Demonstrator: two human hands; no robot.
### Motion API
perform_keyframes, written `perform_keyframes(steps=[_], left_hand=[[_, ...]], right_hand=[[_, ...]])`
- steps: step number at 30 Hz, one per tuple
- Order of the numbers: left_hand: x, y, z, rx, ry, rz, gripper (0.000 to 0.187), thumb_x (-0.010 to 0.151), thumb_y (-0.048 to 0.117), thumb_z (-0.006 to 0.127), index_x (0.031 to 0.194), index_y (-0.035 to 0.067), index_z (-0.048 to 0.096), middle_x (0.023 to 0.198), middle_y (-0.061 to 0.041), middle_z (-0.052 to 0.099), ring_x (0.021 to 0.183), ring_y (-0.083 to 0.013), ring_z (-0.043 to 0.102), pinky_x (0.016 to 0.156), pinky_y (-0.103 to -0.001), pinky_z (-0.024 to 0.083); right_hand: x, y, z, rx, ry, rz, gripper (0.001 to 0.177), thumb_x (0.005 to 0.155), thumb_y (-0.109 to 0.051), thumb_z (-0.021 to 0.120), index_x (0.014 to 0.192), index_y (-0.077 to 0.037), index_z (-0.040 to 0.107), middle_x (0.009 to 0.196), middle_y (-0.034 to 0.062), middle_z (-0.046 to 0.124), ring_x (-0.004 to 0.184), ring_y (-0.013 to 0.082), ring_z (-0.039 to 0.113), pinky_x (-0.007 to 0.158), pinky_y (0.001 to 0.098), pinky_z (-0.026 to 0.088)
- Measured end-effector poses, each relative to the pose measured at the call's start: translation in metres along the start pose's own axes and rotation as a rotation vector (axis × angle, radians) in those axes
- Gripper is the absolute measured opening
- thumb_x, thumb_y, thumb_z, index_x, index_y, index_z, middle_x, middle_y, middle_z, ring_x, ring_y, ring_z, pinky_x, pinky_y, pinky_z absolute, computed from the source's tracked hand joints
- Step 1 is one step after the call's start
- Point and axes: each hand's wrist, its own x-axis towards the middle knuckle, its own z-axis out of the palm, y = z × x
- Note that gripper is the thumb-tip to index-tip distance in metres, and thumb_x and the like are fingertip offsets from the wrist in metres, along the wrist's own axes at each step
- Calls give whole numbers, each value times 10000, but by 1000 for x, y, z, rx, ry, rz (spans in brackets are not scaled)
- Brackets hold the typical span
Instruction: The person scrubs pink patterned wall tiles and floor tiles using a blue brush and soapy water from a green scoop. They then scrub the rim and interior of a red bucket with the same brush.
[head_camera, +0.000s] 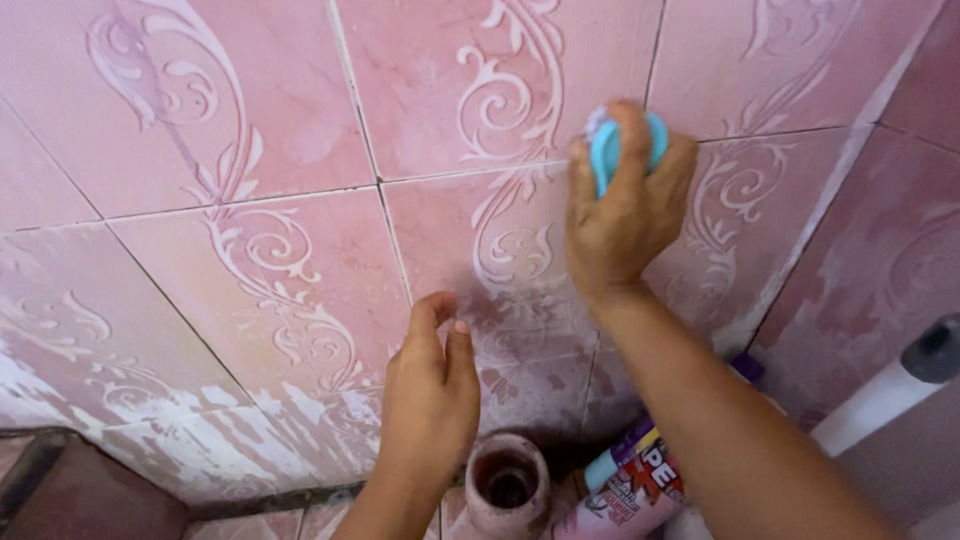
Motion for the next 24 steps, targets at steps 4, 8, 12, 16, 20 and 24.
perform_keyframes(steps=[4, 8, 12, 16, 20, 24], left_hand=[[6, 9, -9, -12, -71, -279, 343, 1008, 228, 487, 1326, 115, 545, 1040, -244, 755, 916, -396, 748, 841, -437, 545], [-7, 0, 5, -164, 35, -9, 315, 985, 203, 512, 1260, 56, 557, 1140, -241, 715, 1070, -381, 716, 872, -421, 543], [-5, -13, 7, -81, 39, 83, 320, 1011, 202, 500, 1289, 50, 548, 1181, -251, 714, 1077, -416, 692, 890, -451, 528], [3, -12, -1, -79, -25, -131, 335, 1000, 231, 475, 1293, 89, 551, 1097, -243, 742, 981, -408, 731, 857, -466, 547], [-1, -4, -3, -83, 60, 15, 327, 998, 221, 496, 1276, 67, 574, 1157, -247, 723, 1039, -419, 701, 867, -478, 536], [-8, -6, 0, -101, 32, 49, 335, 1020, 230, 481, 1295, 50, 542, 1137, -259, 716, 1046, -429, 697, 880, -477, 529]], right_hand=[[-80, -6, -16, -7, -300, -370, 410, 864, -324, 707, 1244, -269, 565, 1035, 212, 617, 845, 375, 579, 729, 524, 458], [-115, 4, -39, 291, -564, -575, 398, 854, -331, 739, 1236, -404, 657, 1062, 104, 652, 958, 326, 638, 775, 486, 509], [-53, -10, 6, 72, -177, -303, 324, 969, -296, 776, 1265, -261, 648, 1115, 156, 637, 968, 377, 591, 763, 523, 474], [-54, -14, 6, -81, -157, -470, 372, 961, -356, 726, 1316, -382, 616, 985, 148, 604, 865, 346, 574, 712, 486, 477], [-96, 1, -31, 125, -431, -884, 547, 867, -289, 649, 1390, -438, 582, 993, 90, 641, 885, 267, 632, 747, 417, 531], [-85, -1, -15, 192, -344, -679, 427, 918, -325, 692, 1337, -389, 646, 945, 65, 637, 852, 279, 628, 675, 434, 478]])
